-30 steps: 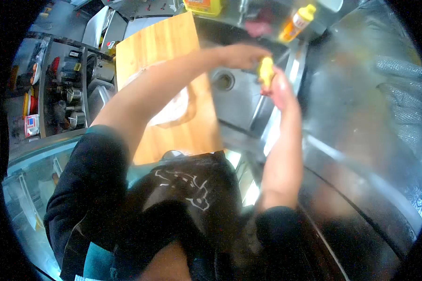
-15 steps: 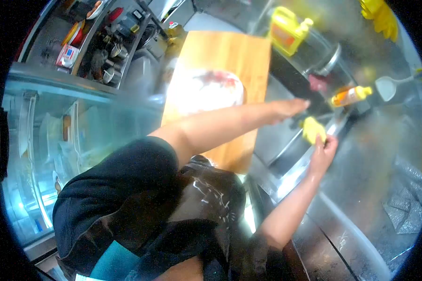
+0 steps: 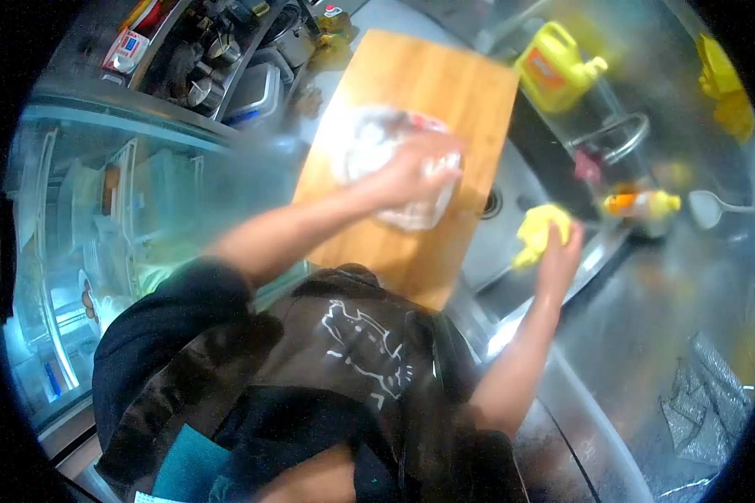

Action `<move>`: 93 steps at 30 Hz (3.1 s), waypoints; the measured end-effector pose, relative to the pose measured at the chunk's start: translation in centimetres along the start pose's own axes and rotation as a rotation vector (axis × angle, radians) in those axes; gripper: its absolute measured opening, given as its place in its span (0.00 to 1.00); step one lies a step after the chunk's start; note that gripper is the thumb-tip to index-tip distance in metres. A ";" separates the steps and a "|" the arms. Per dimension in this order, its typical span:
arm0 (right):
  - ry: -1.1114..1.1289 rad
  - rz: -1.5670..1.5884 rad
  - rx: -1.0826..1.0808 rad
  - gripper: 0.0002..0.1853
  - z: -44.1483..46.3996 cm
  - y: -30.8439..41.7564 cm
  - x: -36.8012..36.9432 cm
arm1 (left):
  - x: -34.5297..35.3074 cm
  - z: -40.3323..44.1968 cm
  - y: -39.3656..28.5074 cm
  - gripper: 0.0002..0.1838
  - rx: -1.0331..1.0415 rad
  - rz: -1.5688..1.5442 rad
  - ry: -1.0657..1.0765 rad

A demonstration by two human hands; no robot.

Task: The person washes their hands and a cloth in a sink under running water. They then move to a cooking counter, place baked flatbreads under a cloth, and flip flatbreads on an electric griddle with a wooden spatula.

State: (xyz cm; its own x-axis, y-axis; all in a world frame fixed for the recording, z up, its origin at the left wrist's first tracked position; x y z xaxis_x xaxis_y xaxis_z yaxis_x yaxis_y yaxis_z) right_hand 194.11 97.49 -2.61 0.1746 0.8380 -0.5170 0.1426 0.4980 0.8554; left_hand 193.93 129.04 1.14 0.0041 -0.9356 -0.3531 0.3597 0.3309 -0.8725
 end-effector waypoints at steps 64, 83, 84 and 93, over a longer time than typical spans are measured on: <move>0.369 1.424 0.044 0.36 -19.5 19.1 3.8 | 10.8 -8.5 -17.5 0.24 -1.111 -2.266 1.196; 0.199 1.799 -0.194 0.30 -31.6 13.2 -1.0 | 9.8 -19.4 -18.3 0.36 -0.874 -1.807 1.403; 0.071 1.415 -0.129 0.32 -32.5 13.3 -1.3 | 10.6 -19.6 -15.9 0.37 -0.919 -1.607 1.343; -0.088 0.090 0.134 0.21 -44.9 10.1 -7.3 | 16.3 -28.9 -14.9 0.25 -1.268 -0.972 1.664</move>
State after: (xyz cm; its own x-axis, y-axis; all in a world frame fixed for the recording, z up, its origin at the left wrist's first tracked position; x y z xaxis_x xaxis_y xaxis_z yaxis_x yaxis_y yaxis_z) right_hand 150.56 106.42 11.29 0.2762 0.8520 -0.4447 0.2502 0.3830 0.8892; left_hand 161.62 112.43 -1.36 -0.4888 -0.1486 0.8596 -0.7842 0.5066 -0.3584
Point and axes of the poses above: each hand's wrist, its own z-axis towards the middle knuckle, its own x-axis out of the palm, y = z × x, the point moved 9 cm from there along z, towards the middle knuckle, and after that the axes turned 4 degrees about -z, right-handed, at the moved point
